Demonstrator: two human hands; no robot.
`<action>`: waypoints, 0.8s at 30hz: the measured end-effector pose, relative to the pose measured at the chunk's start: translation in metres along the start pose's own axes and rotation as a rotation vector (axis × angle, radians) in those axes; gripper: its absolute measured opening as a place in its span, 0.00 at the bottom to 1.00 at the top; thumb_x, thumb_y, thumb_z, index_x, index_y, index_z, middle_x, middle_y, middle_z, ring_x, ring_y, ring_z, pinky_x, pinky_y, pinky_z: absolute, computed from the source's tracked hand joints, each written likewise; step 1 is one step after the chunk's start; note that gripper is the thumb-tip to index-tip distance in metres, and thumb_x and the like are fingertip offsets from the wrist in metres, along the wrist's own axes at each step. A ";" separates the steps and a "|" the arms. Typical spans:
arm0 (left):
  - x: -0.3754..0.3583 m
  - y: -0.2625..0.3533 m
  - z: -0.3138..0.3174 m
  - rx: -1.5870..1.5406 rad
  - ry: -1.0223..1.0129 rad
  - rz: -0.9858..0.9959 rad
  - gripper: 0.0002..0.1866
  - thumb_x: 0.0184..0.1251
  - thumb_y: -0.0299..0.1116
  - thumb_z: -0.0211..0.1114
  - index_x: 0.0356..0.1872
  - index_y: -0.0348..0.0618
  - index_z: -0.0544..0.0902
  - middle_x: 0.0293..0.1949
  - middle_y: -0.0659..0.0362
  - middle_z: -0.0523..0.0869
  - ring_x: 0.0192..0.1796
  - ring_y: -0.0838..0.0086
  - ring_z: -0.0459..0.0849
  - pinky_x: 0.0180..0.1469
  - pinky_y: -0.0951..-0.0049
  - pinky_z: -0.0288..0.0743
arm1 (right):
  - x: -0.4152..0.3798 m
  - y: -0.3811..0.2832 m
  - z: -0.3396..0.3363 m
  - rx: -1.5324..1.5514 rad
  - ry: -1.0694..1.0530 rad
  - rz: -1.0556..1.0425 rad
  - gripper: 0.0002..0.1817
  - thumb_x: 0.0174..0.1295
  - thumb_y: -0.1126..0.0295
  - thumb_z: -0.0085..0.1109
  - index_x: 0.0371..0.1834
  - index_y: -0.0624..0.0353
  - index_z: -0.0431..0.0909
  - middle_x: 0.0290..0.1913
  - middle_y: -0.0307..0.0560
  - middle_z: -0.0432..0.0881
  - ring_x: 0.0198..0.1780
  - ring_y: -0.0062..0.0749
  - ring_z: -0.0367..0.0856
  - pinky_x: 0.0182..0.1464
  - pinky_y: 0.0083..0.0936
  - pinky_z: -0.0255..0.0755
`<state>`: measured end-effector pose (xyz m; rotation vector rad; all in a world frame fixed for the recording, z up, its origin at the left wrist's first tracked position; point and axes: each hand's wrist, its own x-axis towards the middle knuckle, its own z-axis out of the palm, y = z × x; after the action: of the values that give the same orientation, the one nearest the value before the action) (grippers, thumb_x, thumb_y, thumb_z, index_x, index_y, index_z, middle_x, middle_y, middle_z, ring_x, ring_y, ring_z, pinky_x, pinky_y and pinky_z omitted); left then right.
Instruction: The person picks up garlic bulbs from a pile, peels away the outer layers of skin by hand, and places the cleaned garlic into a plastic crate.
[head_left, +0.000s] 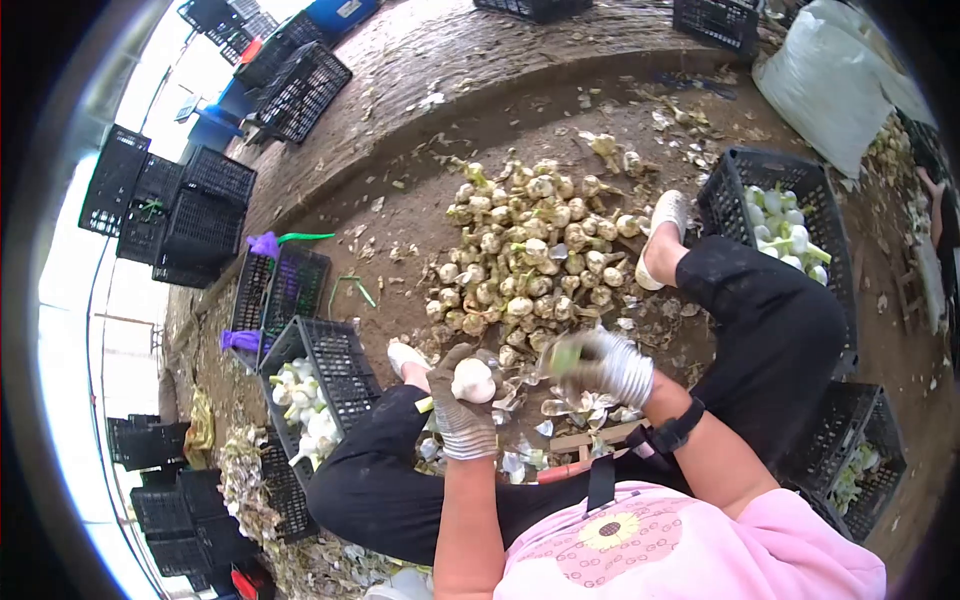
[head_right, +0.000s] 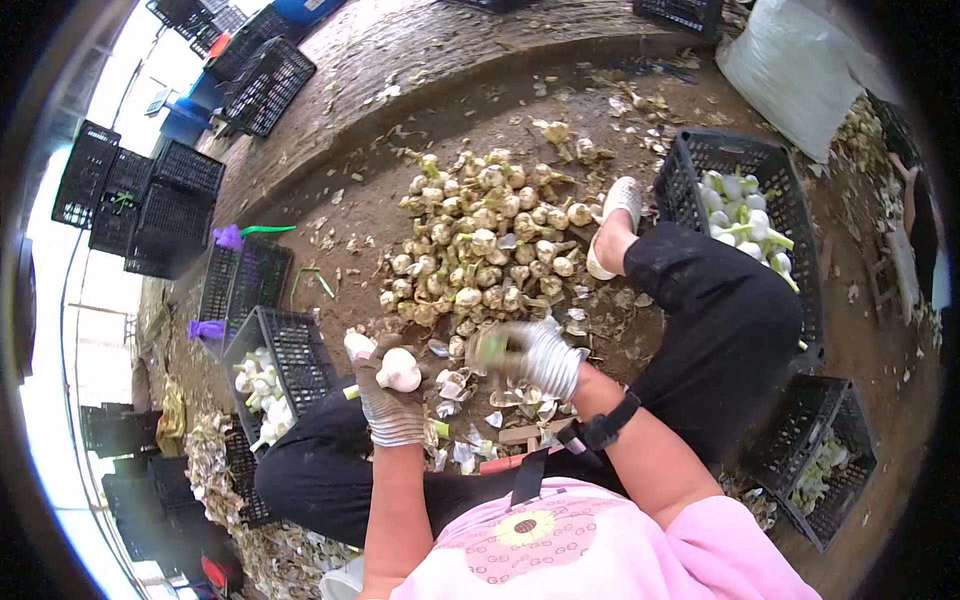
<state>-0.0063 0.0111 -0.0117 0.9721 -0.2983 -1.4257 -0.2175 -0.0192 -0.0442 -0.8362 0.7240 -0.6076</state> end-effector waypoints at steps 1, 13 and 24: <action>-0.003 0.003 0.000 -0.005 0.016 0.018 0.29 0.55 0.58 0.60 0.45 0.40 0.73 0.32 0.56 0.80 0.27 0.68 0.81 0.25 0.71 0.79 | 0.006 0.024 0.006 -0.377 -0.018 -0.080 0.29 0.48 0.64 0.68 0.55 0.60 0.71 0.39 0.45 0.80 0.35 0.22 0.78 0.33 0.20 0.73; -0.020 -0.004 0.024 1.304 -0.201 0.604 0.19 0.51 0.36 0.71 0.43 0.37 0.79 0.41 0.54 0.81 0.42 0.69 0.80 0.46 0.73 0.74 | 0.003 0.012 0.012 0.100 0.062 -0.173 0.32 0.50 0.59 0.68 0.55 0.62 0.67 0.48 0.44 0.75 0.49 0.25 0.74 0.49 0.23 0.71; -0.009 -0.006 0.031 1.667 -0.308 0.620 0.03 0.50 0.23 0.62 0.28 0.40 0.79 0.25 0.56 0.82 0.24 0.68 0.78 0.29 0.70 0.72 | 0.000 0.018 0.004 -0.217 0.040 -0.168 0.27 0.51 0.67 0.66 0.53 0.59 0.66 0.48 0.44 0.75 0.47 0.26 0.74 0.49 0.25 0.73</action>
<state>-0.0341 0.0087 0.0060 1.6692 -2.0125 -0.4844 -0.2103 -0.0076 -0.0574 -1.0958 0.7702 -0.7053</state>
